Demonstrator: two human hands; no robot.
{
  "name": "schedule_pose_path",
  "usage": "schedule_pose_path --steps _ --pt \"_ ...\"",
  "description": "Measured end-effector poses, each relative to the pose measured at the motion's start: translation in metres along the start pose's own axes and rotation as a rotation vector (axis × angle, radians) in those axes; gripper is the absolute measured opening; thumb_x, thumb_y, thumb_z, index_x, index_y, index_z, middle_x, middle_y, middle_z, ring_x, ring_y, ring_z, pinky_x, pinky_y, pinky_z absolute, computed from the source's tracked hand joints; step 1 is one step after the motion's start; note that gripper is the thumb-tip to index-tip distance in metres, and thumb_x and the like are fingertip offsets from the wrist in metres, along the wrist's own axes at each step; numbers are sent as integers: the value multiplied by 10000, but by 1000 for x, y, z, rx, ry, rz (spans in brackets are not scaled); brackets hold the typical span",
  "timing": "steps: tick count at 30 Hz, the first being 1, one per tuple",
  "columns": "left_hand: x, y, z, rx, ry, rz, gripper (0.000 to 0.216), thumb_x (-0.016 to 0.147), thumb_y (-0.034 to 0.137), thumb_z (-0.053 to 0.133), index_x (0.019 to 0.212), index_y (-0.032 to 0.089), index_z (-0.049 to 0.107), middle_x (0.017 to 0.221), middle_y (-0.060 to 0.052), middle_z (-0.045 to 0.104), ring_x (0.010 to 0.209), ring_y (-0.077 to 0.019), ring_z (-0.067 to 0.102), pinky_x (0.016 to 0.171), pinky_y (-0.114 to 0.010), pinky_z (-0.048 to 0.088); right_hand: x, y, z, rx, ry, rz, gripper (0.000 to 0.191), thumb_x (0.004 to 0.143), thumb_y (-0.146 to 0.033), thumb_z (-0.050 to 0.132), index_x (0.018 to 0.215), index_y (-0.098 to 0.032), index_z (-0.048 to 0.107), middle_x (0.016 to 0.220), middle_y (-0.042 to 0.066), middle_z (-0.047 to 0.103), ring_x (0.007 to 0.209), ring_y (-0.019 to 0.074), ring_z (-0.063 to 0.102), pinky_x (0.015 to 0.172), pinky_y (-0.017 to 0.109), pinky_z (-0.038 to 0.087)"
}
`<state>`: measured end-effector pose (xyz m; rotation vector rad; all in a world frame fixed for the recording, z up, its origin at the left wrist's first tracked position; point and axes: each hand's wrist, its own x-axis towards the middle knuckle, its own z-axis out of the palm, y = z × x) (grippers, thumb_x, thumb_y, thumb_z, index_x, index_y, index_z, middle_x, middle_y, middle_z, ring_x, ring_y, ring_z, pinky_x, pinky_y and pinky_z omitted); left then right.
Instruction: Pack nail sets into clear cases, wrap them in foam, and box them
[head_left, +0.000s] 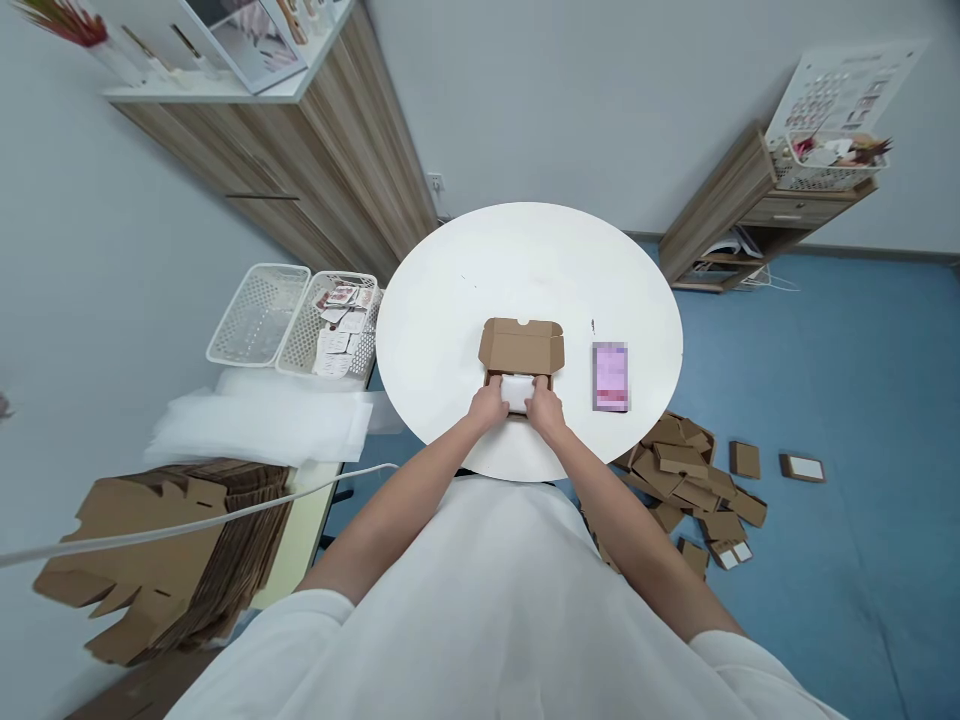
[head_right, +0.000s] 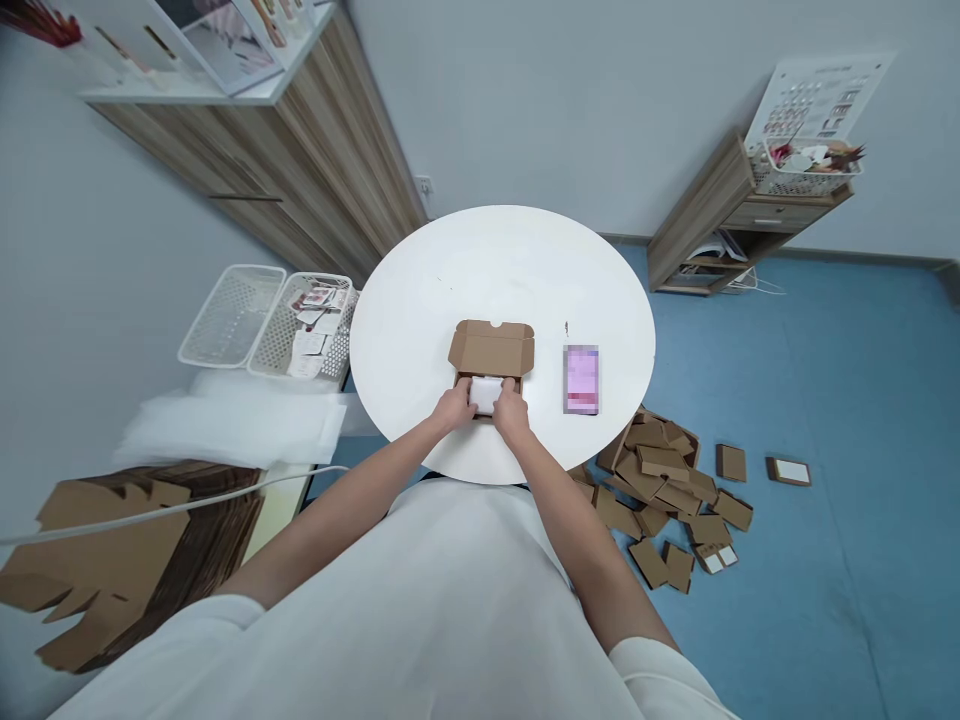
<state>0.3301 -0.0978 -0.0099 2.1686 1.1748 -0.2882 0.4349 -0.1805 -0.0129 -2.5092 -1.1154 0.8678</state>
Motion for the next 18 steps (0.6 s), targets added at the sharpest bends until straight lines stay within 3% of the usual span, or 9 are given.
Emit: schedule_pose_path --steps 8,13,18 --pt "-5 -1 0 -22 -62 40 577 694 233 556 1221 154 333 1055 -128 596 959 -265 573 724 -319 425 -2 -2 8 -165 -46 -63 249 804 -89 387 1048 -140 400 862 108 590 781 220 576 626 289 370" --pt "-8 -4 -6 -29 10 176 427 710 241 548 1115 161 437 1029 -121 596 968 -262 555 758 -337 426 -8 -5 8 -215 13 -96 219 808 -92 405 1013 -140 465 1094 157 451 787 191 574 647 292 402" --pt "-6 -16 -19 -182 151 254 260 749 257 513 1001 193 529 937 -64 613 844 -198 584 744 -314 449 -17 -1 -5 -119 109 -106 242 824 -195 420 1056 -173 487 1116 119 444 822 188 561 687 298 421"
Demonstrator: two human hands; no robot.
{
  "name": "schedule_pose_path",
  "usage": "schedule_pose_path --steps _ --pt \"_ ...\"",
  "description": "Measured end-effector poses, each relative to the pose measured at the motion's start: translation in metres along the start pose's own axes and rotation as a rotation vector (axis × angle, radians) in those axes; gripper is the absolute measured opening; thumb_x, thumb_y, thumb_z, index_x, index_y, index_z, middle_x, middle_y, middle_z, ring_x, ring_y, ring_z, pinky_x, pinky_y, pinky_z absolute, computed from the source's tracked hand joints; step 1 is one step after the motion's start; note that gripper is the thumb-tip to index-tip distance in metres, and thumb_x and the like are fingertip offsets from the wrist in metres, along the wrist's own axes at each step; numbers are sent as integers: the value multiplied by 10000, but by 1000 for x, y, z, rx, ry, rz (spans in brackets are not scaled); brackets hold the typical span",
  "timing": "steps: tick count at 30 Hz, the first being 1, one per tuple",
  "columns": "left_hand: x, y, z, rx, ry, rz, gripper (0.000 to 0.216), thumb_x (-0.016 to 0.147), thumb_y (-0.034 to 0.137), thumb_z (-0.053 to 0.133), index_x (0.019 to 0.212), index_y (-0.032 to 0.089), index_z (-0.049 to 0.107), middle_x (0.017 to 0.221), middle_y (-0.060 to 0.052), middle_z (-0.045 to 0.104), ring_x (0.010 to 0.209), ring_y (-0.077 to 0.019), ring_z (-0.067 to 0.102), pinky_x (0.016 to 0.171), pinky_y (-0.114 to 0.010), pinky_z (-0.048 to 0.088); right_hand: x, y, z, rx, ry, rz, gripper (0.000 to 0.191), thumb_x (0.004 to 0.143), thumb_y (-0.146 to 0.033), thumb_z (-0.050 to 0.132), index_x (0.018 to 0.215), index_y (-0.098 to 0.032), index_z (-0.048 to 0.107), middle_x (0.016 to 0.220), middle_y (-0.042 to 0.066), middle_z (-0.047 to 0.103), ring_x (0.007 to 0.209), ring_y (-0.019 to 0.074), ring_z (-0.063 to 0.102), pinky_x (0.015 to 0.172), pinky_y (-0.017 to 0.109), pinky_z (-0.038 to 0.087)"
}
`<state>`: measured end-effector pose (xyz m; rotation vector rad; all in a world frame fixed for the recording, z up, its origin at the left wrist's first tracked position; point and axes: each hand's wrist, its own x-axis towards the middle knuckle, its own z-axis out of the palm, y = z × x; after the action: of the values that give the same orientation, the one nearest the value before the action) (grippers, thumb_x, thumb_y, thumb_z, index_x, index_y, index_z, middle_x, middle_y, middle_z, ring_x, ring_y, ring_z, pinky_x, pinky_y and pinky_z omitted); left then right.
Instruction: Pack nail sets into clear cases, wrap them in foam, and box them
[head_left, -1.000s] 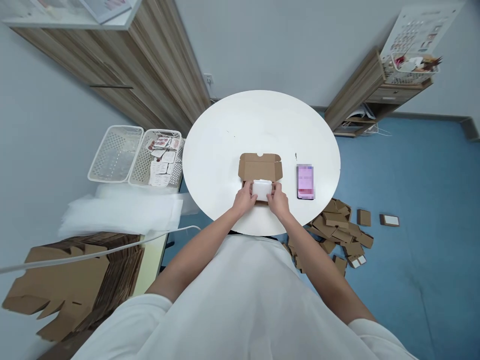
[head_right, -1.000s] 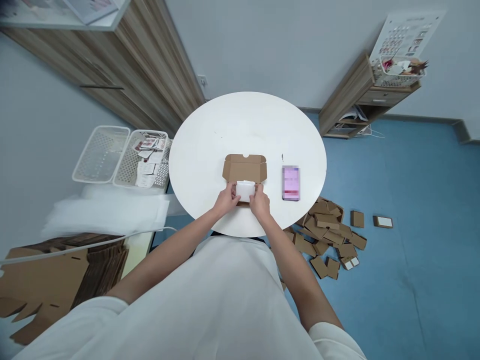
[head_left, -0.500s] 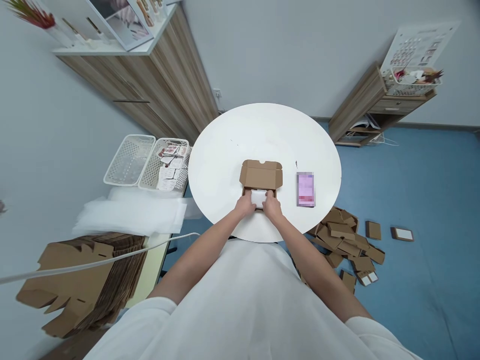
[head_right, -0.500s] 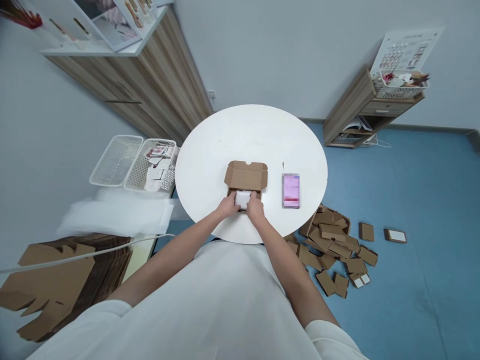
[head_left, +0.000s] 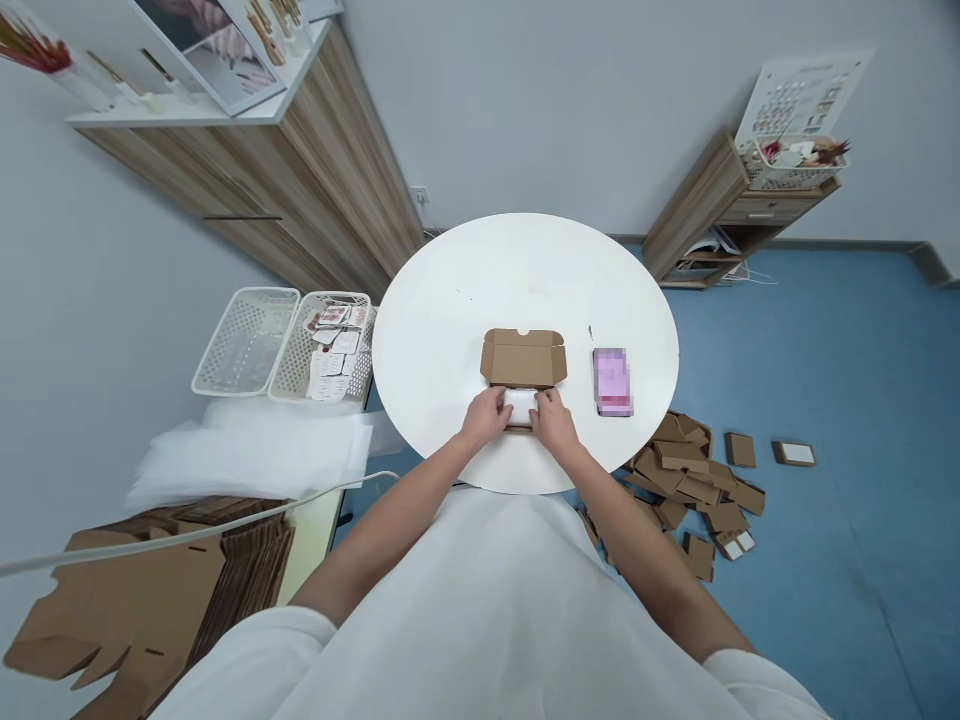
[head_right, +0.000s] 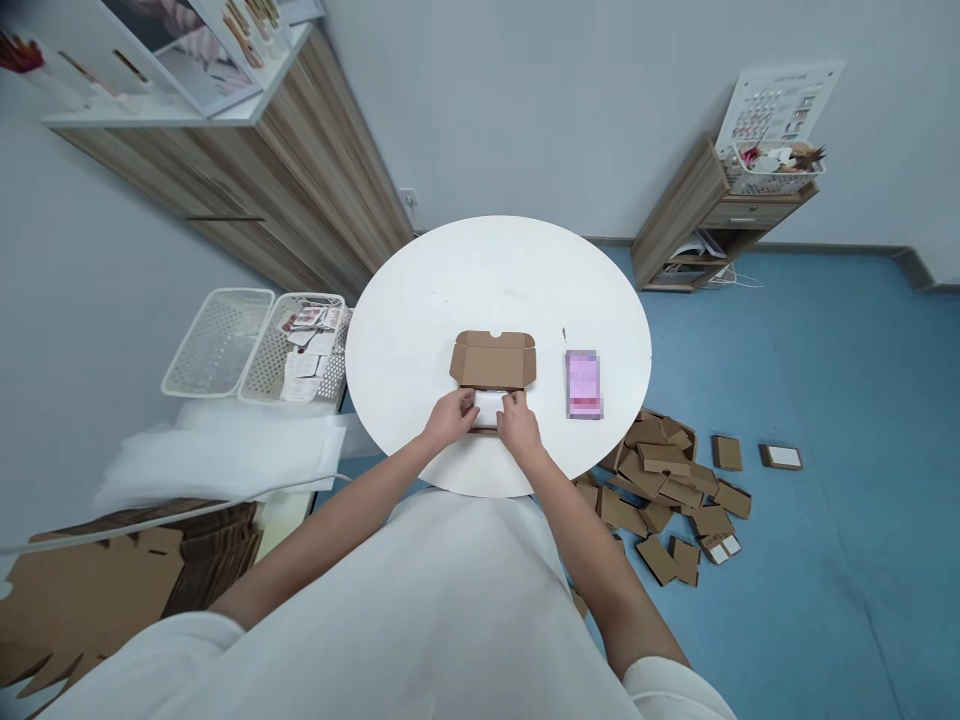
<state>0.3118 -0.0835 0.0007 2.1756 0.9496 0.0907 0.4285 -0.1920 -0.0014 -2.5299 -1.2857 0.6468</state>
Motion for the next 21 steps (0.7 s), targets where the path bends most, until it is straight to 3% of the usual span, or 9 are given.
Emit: schedule_pose_path --steps 4,6,11,14,17,21 --pt "11 -22 -19 -188 190 -128 310 784 349 489 1045 185 525 1005 -68 602 789 -155 593 721 -289 464 6 23 -19 170 185 18 278 827 -270 413 1069 -178 516 1084 103 517 864 191 546 773 314 415" --pt "20 -33 -27 -284 241 -226 356 795 398 471 1060 166 523 1007 -85 607 815 -157 596 723 -288 462 16 39 -28 279 213 79 309 818 -315 420 1057 -156 537 1066 107 548 806 175 553 784 322 417" --pt "48 -47 -38 -498 185 -339 432 826 494 372 1075 178 529 1061 -91 598 783 -142 626 693 -273 464 49 68 -43 637 72 314 363 796 -421 403 934 -146 596 972 98 620 758 167 572 674 295 456" --pt "63 -47 -36 -502 147 -366 436 797 488 439 1079 171 542 1064 -105 606 817 -155 624 695 -276 463 67 70 -46 802 52 398 366 775 -440 427 866 -135 608 964 114 625 657 139 563 574 262 460" --pt "72 -46 -28 -484 149 -407 434 743 409 554 1089 147 548 993 -111 638 805 -160 623 722 -292 464 81 66 -44 872 37 378 321 757 -401 465 827 -132 625 905 102 638 611 113 545 551 238 452" --pt "77 -47 -16 -439 177 -403 258 726 310 565 923 159 634 850 -73 672 790 -164 623 752 -305 465 93 60 -36 791 54 324 261 724 -297 494 860 -129 641 821 65 646 574 90 516 545 226 441"
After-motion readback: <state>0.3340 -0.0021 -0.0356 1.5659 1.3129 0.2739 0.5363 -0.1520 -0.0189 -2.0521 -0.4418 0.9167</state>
